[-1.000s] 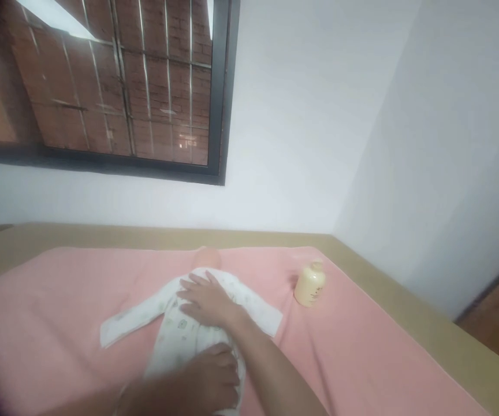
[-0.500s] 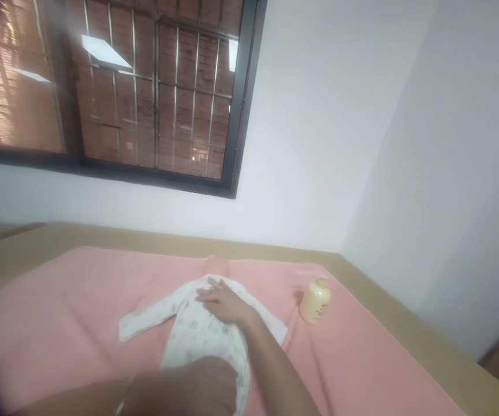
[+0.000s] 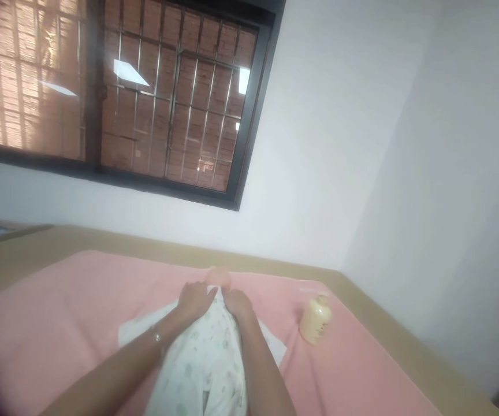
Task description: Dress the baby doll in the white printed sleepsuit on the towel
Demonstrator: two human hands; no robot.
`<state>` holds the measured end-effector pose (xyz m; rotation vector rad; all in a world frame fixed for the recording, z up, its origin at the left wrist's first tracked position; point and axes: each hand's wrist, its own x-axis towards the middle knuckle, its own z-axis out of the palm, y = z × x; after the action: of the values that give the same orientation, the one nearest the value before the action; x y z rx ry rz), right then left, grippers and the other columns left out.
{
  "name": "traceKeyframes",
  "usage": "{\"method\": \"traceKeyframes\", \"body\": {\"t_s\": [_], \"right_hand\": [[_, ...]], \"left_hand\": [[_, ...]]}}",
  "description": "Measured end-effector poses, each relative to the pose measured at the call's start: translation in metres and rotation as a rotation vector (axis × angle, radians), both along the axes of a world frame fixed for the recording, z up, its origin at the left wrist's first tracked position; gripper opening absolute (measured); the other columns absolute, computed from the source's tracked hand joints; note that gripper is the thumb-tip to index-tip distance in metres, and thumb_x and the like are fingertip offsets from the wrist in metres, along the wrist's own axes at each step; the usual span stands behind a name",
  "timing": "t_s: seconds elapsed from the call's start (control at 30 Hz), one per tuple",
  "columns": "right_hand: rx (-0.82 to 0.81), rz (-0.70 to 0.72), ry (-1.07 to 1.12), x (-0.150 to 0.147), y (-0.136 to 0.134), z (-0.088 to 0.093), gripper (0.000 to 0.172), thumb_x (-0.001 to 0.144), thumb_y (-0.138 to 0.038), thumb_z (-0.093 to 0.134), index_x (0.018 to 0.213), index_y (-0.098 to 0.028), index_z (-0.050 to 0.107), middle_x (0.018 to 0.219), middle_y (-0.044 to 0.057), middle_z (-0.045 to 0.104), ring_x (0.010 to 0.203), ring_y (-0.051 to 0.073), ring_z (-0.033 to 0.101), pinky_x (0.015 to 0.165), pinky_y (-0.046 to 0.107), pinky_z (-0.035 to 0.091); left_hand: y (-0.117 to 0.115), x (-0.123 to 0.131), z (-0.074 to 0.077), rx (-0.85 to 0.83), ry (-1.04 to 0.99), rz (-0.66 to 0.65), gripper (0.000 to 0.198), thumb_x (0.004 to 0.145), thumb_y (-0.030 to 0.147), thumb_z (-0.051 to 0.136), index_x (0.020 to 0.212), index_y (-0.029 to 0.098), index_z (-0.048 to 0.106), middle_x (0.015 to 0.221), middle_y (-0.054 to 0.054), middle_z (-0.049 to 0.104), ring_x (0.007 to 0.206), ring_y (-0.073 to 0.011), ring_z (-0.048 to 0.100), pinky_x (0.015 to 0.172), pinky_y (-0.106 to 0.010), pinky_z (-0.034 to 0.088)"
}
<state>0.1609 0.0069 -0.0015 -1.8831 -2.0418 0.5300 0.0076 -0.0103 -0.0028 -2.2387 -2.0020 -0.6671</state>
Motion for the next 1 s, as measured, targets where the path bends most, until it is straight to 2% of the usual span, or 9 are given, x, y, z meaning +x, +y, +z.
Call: {"method": "traceKeyframes", "body": {"t_s": [0.1, 0.23, 0.33, 0.4, 0.5, 0.63, 0.7, 0.87, 1.0], "right_hand": [[-0.008, 0.004, -0.023, -0.003, 0.005, -0.001, 0.076, 0.092, -0.056, 0.013, 0.111, -0.001, 0.062, 0.111, 0.024, 0.06, 0.103, 0.028, 0.059, 0.084, 0.037, 0.043], [0.052, 0.062, -0.073, -0.01, -0.014, 0.003, 0.064, 0.095, -0.044, 0.015, 0.103, -0.005, 0.066, 0.106, 0.022, 0.063, 0.102, 0.03, 0.059, 0.085, 0.039, 0.042], [0.145, 0.094, -0.11, -0.021, -0.034, 0.009, 0.06, 0.095, -0.043, 0.015, 0.1, -0.011, 0.065, 0.102, 0.019, 0.064, 0.098, 0.029, 0.059, 0.084, 0.041, 0.042], [0.205, 0.098, -0.137, -0.026, -0.039, 0.01, 0.061, 0.095, -0.044, 0.012, 0.099, -0.012, 0.064, 0.098, 0.018, 0.065, 0.094, 0.028, 0.06, 0.08, 0.04, 0.044], [0.184, 0.062, -0.16, -0.023, -0.032, 0.006, 0.061, 0.096, -0.043, 0.011, 0.1, -0.011, 0.063, 0.098, 0.018, 0.065, 0.093, 0.027, 0.061, 0.079, 0.039, 0.044], [0.059, 0.008, -0.162, -0.012, -0.018, 0.0, 0.067, 0.096, -0.045, 0.008, 0.101, -0.009, 0.064, 0.102, 0.019, 0.064, 0.096, 0.028, 0.061, 0.079, 0.039, 0.045], [0.051, 0.002, -0.176, -0.013, -0.021, 0.004, 0.065, 0.096, -0.043, 0.01, 0.1, -0.01, 0.065, 0.101, 0.018, 0.064, 0.094, 0.028, 0.061, 0.078, 0.039, 0.045], [0.141, 0.022, -0.306, -0.029, -0.046, 0.017, 0.048, 0.094, -0.034, 0.024, 0.094, -0.013, 0.067, 0.092, 0.019, 0.065, 0.087, 0.029, 0.062, 0.071, 0.038, 0.045], [0.138, -0.006, -0.271, -0.026, -0.039, 0.012, 0.057, 0.095, -0.041, 0.017, 0.094, -0.013, 0.067, 0.092, 0.017, 0.065, 0.088, 0.029, 0.061, 0.074, 0.039, 0.045]], "left_hand": [[-0.005, 0.005, -0.007, -0.062, 0.034, 0.008, 0.058, 0.09, 0.048, 0.023, 0.086, 0.011, 0.067, 0.085, -0.016, 0.068, 0.083, -0.0283, 0.062, 0.082, -0.042, 0.038], [-0.012, 0.003, -0.008, -0.012, 0.101, -0.012, 0.056, 0.091, 0.044, 0.022, 0.091, 0.009, 0.067, 0.091, -0.018, 0.067, 0.086, -0.0288, 0.062, 0.083, -0.042, 0.038], [-0.005, -0.004, -0.003, -0.179, 0.005, -0.035, 0.057, 0.089, 0.05, 0.023, 0.095, 0.014, 0.066, 0.095, -0.016, 0.068, 0.089, -0.0295, 0.062, 0.08, -0.041, 0.04], [-0.001, -0.006, -0.002, -0.233, -0.032, -0.03, 0.057, 0.088, 0.053, 0.023, 0.095, 0.016, 0.067, 0.096, -0.014, 0.068, 0.092, -0.0302, 0.061, 0.088, -0.047, 0.036], [-0.005, -0.001, -0.005, -0.1, 0.038, -0.003, 0.057, 0.09, 0.049, 0.022, 0.09, 0.014, 0.067, 0.091, -0.015, 0.068, 0.09, -0.0304, 0.061, 0.098, -0.055, 0.021], [-0.018, 0.01, -0.011, 0.108, 0.161, -0.044, 0.05, 0.093, 0.032, 0.023, 0.089, 0.009, 0.067, 0.085, -0.017, 0.067, 0.086, -0.0278, 0.06, 0.1, -0.049, 0.02], [-0.017, 0.009, -0.012, 0.093, 0.161, -0.073, 0.048, 0.093, 0.029, 0.023, 0.091, 0.009, 0.067, 0.087, -0.016, 0.067, 0.087, -0.028, 0.06, 0.099, -0.049, 0.022], [-0.005, -0.002, -0.007, -0.181, -0.023, -0.048, 0.055, 0.091, 0.05, 0.022, 0.096, 0.016, 0.065, 0.096, -0.013, 0.067, 0.092, -0.0294, 0.059, 0.085, -0.046, 0.036], [-0.015, 0.006, -0.002, -0.078, 0.127, -0.045, 0.04, 0.09, 0.033, 0.032, 0.09, 0.014, 0.066, 0.091, -0.013, 0.067, 0.087, -0.0272, 0.06, 0.088, -0.046, 0.033]]}}
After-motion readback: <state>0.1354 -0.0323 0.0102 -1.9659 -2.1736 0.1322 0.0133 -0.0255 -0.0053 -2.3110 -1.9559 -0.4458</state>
